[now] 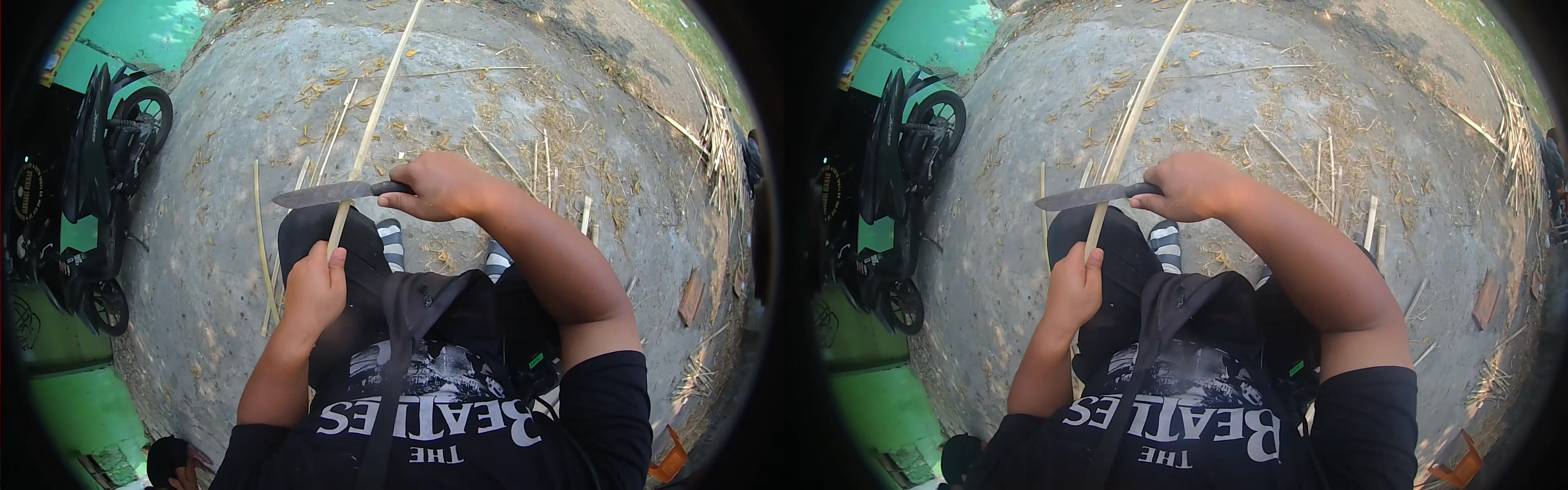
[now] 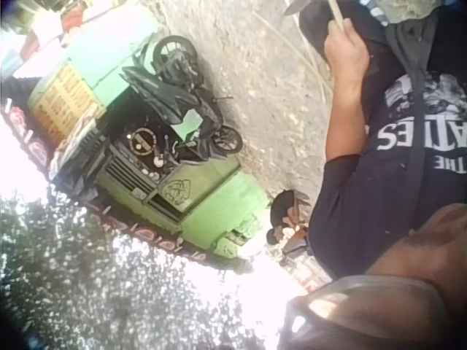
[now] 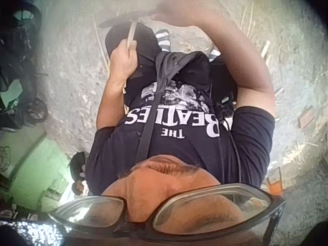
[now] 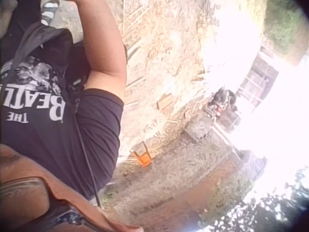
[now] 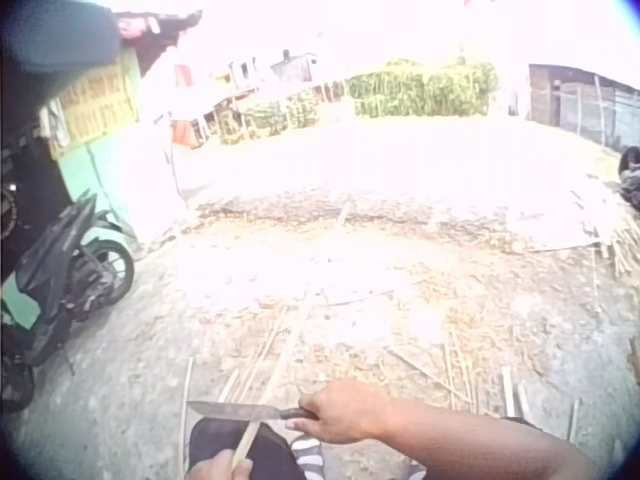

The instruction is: The person shaves a bamboo strip with a knife, repeatedly drawing the blade along the length of the wood while holding it in their other hand.

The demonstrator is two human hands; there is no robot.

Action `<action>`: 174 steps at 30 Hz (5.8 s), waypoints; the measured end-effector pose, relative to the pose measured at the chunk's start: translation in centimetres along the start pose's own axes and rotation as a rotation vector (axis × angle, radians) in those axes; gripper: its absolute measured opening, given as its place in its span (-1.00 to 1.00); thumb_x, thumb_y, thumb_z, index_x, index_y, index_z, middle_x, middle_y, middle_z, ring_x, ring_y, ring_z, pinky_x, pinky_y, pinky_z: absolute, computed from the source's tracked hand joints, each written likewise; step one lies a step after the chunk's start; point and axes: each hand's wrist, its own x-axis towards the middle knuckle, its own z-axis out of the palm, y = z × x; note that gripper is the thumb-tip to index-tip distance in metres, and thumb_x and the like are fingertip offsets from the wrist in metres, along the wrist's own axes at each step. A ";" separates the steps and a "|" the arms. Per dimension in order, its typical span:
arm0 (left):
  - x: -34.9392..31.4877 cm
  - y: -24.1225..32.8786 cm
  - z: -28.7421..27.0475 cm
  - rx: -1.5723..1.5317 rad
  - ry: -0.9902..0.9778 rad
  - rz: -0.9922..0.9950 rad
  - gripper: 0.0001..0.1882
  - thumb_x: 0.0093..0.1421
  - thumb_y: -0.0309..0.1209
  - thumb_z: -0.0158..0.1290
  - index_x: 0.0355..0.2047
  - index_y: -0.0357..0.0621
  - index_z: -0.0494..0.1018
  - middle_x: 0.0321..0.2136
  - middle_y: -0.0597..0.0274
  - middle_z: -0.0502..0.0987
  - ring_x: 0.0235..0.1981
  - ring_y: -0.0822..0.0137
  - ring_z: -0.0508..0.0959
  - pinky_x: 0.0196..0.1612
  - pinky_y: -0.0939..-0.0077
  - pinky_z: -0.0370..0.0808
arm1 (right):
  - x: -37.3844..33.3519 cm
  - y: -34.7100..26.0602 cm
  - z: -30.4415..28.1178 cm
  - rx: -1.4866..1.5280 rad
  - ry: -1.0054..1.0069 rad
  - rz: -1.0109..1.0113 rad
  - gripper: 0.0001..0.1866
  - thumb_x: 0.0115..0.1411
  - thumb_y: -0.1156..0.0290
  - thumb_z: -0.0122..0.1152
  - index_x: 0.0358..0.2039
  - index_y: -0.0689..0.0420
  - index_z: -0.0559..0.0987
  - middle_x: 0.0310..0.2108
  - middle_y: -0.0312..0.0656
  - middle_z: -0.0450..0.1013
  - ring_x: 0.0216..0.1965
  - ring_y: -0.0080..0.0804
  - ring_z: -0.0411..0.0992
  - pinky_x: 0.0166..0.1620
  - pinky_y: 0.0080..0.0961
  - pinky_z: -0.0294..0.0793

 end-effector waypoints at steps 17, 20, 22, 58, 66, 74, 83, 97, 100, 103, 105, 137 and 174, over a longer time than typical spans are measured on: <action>0.2 -2.6 -0.1 -0.424 -0.091 -0.137 -0.61 0.48 -0.18 -0.04 -0.36 -0.29 0.41 -0.64 0.15 0.42 -0.63 0.31 0.39 -0.52 0.32 0.33 | 0.3 3.1 -0.1 0.122 0.132 -0.111 -0.47 0.37 -0.10 0.07 -0.18 0.22 0.51 -0.39 0.13 0.55 -0.24 0.19 0.54 -0.17 0.03 0.48; 0.3 -2.8 -0.7 -0.583 -0.175 -0.221 -0.63 0.50 -0.17 -0.06 -0.33 -0.24 0.42 -0.64 0.37 0.36 -0.63 0.55 0.32 -0.57 0.51 0.27 | 0.1 3.2 0.1 0.159 0.165 -0.124 -0.54 0.35 -0.03 0.13 -0.20 0.19 0.46 -0.43 0.11 0.53 -0.29 0.20 0.53 -0.23 0.06 0.45; 0.4 -2.8 -1.2 -0.678 -0.234 -0.275 -0.64 0.51 -0.17 -0.08 -0.32 -0.21 0.41 -0.64 0.45 0.32 -0.64 0.63 0.27 -0.59 0.60 0.22 | 0.1 3.3 0.1 0.139 0.179 -0.142 -0.57 0.35 0.00 0.14 -0.21 0.17 0.46 -0.43 0.09 0.53 -0.28 0.19 0.53 -0.23 0.06 0.45; -0.8 -3.6 -2.0 -0.936 -0.354 -0.220 -0.65 0.52 -0.11 -0.12 -0.03 -0.17 0.39 -0.49 0.37 0.36 -0.64 0.58 0.31 -0.58 0.66 0.31 | -1.4 2.5 -1.4 0.092 0.542 -0.260 -0.66 0.34 0.11 0.14 -0.13 0.15 0.44 -0.35 0.00 0.54 -0.28 0.09 0.53 -0.21 -0.05 0.48; 0.0 -3.7 1.0 -0.679 -0.073 -0.002 -0.70 0.47 -0.18 0.03 -0.04 -0.16 0.40 -0.55 0.48 0.35 -0.64 0.66 0.28 -0.60 0.71 0.25 | -0.2 2.2 0.7 -0.026 0.367 -0.314 -0.56 0.36 -0.06 0.10 -0.25 0.12 0.49 -0.41 0.01 0.54 -0.33 0.14 0.53 -0.26 0.02 0.48; 0.4 -1.6 0.4 -0.451 0.037 -0.012 -0.67 0.34 -0.24 0.18 -0.14 -0.29 0.44 -0.53 0.29 0.48 -0.49 0.49 0.44 -0.36 0.51 0.44 | 0.4 2.1 0.5 -0.136 0.287 -0.212 -0.55 0.35 -0.09 0.11 -0.27 0.10 0.49 -0.48 -0.02 0.54 -0.36 0.14 0.55 -0.30 0.03 0.49; 0.2 -1.2 0.4 -0.364 0.009 -0.018 -0.63 0.16 -0.32 0.31 -0.21 -0.30 0.42 -0.62 0.22 0.44 -0.59 0.38 0.45 -0.43 0.44 0.44 | 1.7 5.1 0.1 -0.050 0.505 -0.051 -0.53 0.34 -0.10 0.13 -0.31 0.11 0.49 -0.51 -0.01 0.54 -0.40 0.13 0.54 -0.32 0.01 0.49; 0.2 -0.5 0.0 -0.326 -0.027 -0.020 -0.66 0.19 -0.34 0.30 -0.23 -0.26 0.39 -0.61 0.36 0.36 -0.56 0.51 0.35 -0.46 0.50 0.35 | 1.8 4.8 1.2 -0.016 0.427 -0.132 -0.54 0.35 -0.08 0.14 -0.29 0.13 0.48 -0.48 0.04 0.54 -0.35 0.17 0.53 -0.29 0.05 0.48; 0.3 -0.7 0.0 -0.305 -0.017 -0.004 -0.65 0.18 -0.33 0.31 -0.23 -0.27 0.39 -0.61 0.35 0.37 -0.56 0.51 0.35 -0.46 0.50 0.35 | 1.2 1.8 1.3 -0.036 0.281 -0.259 -0.53 0.34 -0.09 0.15 -0.31 0.13 0.47 -0.48 0.03 0.54 -0.35 0.17 0.53 -0.29 0.06 0.47; 0.1 -0.5 -0.4 -0.311 -0.050 -0.006 -0.64 0.18 -0.33 0.32 -0.23 -0.27 0.38 -0.62 0.34 0.36 -0.57 0.50 0.33 -0.47 0.49 0.34 | 1.7 4.4 1.3 0.068 0.304 -0.183 -0.53 0.35 -0.09 0.14 -0.28 0.14 0.48 -0.48 0.05 0.53 -0.36 0.18 0.52 -0.28 0.04 0.46; 0.3 -0.4 -0.4 -0.329 -0.079 -0.027 -0.63 0.17 -0.32 0.32 -0.23 -0.28 0.38 -0.63 0.34 0.36 -0.58 0.50 0.32 -0.48 0.49 0.33 | 1.9 6.6 0.2 0.189 0.342 -0.033 -0.51 0.36 -0.09 0.13 -0.24 0.17 0.50 -0.48 0.08 0.52 -0.35 0.20 0.52 -0.27 0.03 0.45; 0.7 -0.6 -0.3 -0.261 -0.078 0.048 -0.57 0.29 -0.16 0.23 -0.16 -0.34 0.46 -0.49 0.05 0.57 -0.45 0.21 0.58 -0.31 0.36 0.50 | 2.0 3.6 1.8 0.040 0.365 -0.331 -0.57 0.30 -0.01 0.25 -0.37 0.15 0.49 -0.61 0.04 0.46 -0.48 0.19 0.48 -0.40 0.01 0.41; 0.0 -0.5 0.1 -0.312 -0.016 0.038 -0.76 0.26 -0.40 0.15 -0.19 -0.35 0.44 -0.47 -0.08 0.59 -0.46 -0.04 0.64 -0.34 0.22 0.53 | 1.0 2.3 0.7 0.051 0.163 -0.130 -0.48 0.32 -0.13 0.15 -0.31 0.16 0.56 -0.50 0.10 0.52 -0.33 0.18 0.53 -0.24 0.06 0.47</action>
